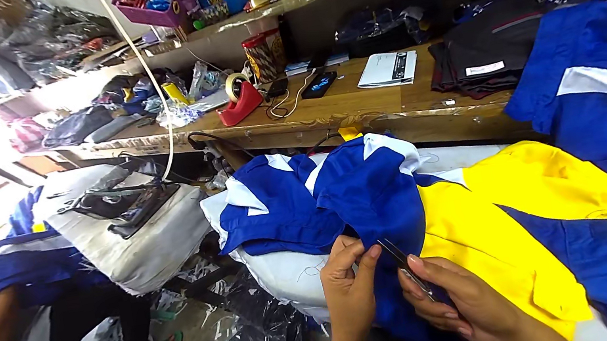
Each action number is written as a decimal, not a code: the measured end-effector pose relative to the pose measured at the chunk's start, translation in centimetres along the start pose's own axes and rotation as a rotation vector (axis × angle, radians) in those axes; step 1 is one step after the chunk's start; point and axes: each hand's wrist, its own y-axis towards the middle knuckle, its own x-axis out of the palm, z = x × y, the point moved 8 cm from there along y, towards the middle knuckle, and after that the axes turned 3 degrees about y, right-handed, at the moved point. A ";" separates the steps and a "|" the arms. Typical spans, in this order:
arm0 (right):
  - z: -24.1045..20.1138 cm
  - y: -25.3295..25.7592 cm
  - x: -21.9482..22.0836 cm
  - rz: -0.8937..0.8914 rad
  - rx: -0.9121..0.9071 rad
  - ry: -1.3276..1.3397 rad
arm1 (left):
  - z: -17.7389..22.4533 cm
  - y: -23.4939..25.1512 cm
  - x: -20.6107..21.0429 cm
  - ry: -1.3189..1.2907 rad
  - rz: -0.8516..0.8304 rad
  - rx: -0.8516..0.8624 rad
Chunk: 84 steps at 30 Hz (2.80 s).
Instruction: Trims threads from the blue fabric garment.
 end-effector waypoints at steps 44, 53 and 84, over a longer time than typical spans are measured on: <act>-1.4 1.1 -0.6 0.080 -0.408 -0.411 | 0.4 -1.3 0.8 -0.040 0.082 -0.030; -0.3 1.6 -0.2 0.053 -0.219 -0.196 | 0.8 -1.4 0.6 0.027 0.086 0.050; -0.3 1.7 -0.3 0.034 -0.280 -0.316 | -0.3 -1.5 0.8 -0.126 0.111 -0.048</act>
